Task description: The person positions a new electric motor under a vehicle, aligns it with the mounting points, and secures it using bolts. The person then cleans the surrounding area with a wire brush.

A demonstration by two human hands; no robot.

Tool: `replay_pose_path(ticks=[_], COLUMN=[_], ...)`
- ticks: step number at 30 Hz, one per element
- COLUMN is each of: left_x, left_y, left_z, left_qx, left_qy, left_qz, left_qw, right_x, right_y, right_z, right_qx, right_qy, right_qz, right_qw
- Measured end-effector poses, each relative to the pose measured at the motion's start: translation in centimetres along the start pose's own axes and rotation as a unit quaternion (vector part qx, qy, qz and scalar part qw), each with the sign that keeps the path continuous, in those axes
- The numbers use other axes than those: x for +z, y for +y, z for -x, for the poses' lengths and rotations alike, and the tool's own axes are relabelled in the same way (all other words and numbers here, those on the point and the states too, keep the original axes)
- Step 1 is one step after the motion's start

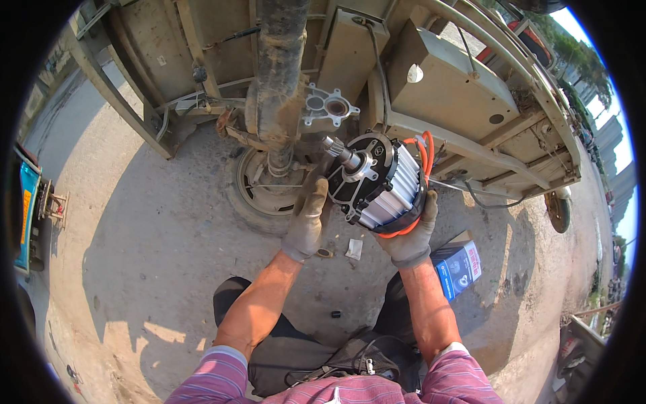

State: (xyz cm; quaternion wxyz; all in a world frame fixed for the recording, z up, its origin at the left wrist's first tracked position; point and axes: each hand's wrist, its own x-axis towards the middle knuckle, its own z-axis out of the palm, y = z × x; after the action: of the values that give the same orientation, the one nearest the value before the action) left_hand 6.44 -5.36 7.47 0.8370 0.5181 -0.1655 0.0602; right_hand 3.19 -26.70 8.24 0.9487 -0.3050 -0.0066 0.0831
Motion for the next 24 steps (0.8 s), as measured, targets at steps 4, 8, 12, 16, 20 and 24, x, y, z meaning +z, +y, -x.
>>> replay_pose_path(ticks=[4,8,12,16,20,24], left_x=[1.3,2.2,3.6,4.2,4.6,4.7], left_y=[1.8,0.9,-0.3,-0.3,0.3,0.2], left_z=[-0.8,-3.2,-4.3,-5.1,-6.2,-6.8], left_qx=[-0.014,-0.062,-0.071,-0.089,-0.081,-0.071], left_qy=[-0.082,-0.083,-0.127,-0.134,-0.147,-0.154], left_qz=[0.04,0.127,0.319,0.436,0.474,0.518], left_qw=[0.996,0.987,0.936,0.886,0.865,0.839], right_x=[2.3,5.5,8.7,11.8,15.2,17.6], right_y=[-2.6,-6.0,-9.7,-11.0,-11.2,-11.1], right_z=[-0.1,-0.3,-1.0,-1.7,-2.6,-3.8], right_qx=[0.021,0.024,0.048,0.033,-0.014,-0.028], right_qy=[-0.024,0.029,0.018,0.071,0.086,0.104], right_qz=[0.036,0.12,0.188,0.288,0.339,0.418], right_qw=[0.999,0.992,0.981,0.954,0.937,0.902])
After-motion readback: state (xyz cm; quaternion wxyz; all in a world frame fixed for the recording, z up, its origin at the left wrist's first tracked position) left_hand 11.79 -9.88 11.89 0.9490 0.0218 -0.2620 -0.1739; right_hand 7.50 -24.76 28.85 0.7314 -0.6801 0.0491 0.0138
